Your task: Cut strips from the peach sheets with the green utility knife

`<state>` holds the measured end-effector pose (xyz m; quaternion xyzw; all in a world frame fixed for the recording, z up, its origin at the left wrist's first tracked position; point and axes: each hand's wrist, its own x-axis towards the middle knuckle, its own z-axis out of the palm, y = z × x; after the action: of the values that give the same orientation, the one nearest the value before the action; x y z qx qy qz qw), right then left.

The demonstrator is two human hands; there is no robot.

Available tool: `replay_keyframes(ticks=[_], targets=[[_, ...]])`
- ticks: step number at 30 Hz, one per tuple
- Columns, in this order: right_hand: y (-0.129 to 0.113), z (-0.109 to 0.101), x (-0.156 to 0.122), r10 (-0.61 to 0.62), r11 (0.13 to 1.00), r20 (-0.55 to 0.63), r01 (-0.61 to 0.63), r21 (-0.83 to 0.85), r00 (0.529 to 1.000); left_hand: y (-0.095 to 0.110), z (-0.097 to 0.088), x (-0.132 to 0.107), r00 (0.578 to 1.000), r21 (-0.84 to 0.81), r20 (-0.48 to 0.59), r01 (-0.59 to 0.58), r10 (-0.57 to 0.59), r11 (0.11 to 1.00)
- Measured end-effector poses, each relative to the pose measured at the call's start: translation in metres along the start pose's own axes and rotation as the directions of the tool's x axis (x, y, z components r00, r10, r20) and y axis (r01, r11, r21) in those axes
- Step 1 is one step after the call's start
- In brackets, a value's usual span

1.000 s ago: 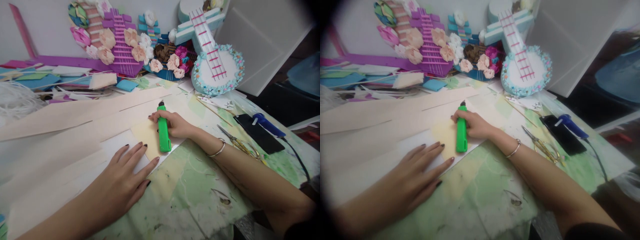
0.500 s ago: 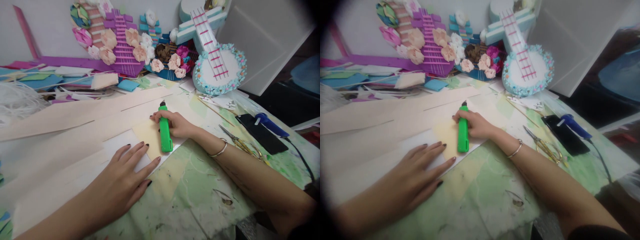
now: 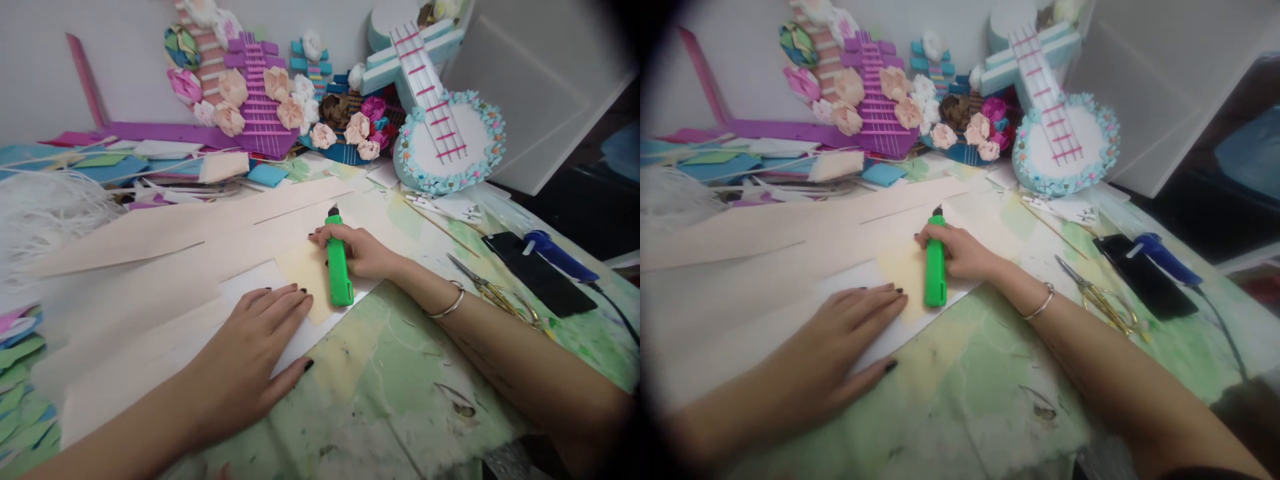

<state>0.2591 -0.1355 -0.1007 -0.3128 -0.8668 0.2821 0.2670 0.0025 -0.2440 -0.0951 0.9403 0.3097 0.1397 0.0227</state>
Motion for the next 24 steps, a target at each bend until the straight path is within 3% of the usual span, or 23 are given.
replay_keyframes(ticks=[8, 16, 24], targets=[[0.001, 0.000, 0.000, -0.031, 0.999, 0.016, 0.031, -0.032, 0.999, -0.001, -0.006, 0.009, 1.000, -0.037, 0.015, 0.008, -0.007, 0.999], [0.001, 0.001, 0.001, -0.038, 0.999, 0.013, 0.038, -0.021, 0.999, 0.000, 0.002, 0.006, 0.997, 0.065, -0.017, -0.080, 0.082, 0.995], [0.000, 0.001, 0.001, -0.065, 0.998, 0.008, 0.065, -0.017, 0.998, -0.001, 0.004, 0.004, 0.996, 0.045, -0.038, -0.080, 0.082, 0.996]])
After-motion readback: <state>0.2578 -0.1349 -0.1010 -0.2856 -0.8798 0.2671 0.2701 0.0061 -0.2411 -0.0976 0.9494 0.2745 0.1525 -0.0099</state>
